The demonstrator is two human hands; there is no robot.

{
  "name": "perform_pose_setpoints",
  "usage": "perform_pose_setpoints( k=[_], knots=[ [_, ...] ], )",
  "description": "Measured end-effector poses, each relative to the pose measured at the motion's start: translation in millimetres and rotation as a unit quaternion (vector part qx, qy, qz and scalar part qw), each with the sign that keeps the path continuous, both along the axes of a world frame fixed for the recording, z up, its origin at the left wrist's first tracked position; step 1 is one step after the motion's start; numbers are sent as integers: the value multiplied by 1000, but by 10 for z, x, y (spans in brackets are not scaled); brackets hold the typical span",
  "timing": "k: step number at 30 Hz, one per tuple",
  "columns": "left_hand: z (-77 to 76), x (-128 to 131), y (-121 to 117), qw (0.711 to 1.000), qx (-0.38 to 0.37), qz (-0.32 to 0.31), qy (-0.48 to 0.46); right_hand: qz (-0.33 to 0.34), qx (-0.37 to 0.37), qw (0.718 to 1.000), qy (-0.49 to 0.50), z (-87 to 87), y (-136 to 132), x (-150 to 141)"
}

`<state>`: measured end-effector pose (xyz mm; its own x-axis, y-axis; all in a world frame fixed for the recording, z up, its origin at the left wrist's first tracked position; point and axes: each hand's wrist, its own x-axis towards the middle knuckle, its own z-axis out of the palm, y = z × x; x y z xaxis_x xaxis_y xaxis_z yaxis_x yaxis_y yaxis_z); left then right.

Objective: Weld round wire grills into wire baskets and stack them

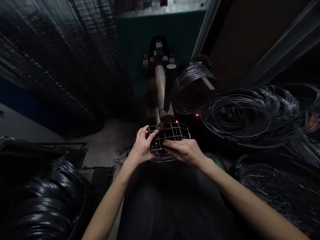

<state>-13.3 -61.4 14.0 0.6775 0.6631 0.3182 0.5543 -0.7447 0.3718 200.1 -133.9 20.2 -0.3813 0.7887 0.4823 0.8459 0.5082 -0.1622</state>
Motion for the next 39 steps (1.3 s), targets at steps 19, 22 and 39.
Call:
perform_pose_setpoints(
  k=[19,22,39],
  knots=[
    [6,20,399,1000,-8,-1,0,-62,-22,988,137,-19,193,71],
    [13,40,480,1000,-16,3,-2,-60,-29,987,148,-32,297,100],
    [3,115,649,1000,2,14,-14,-88,-30,985,142,-38,488,109]
  ],
)
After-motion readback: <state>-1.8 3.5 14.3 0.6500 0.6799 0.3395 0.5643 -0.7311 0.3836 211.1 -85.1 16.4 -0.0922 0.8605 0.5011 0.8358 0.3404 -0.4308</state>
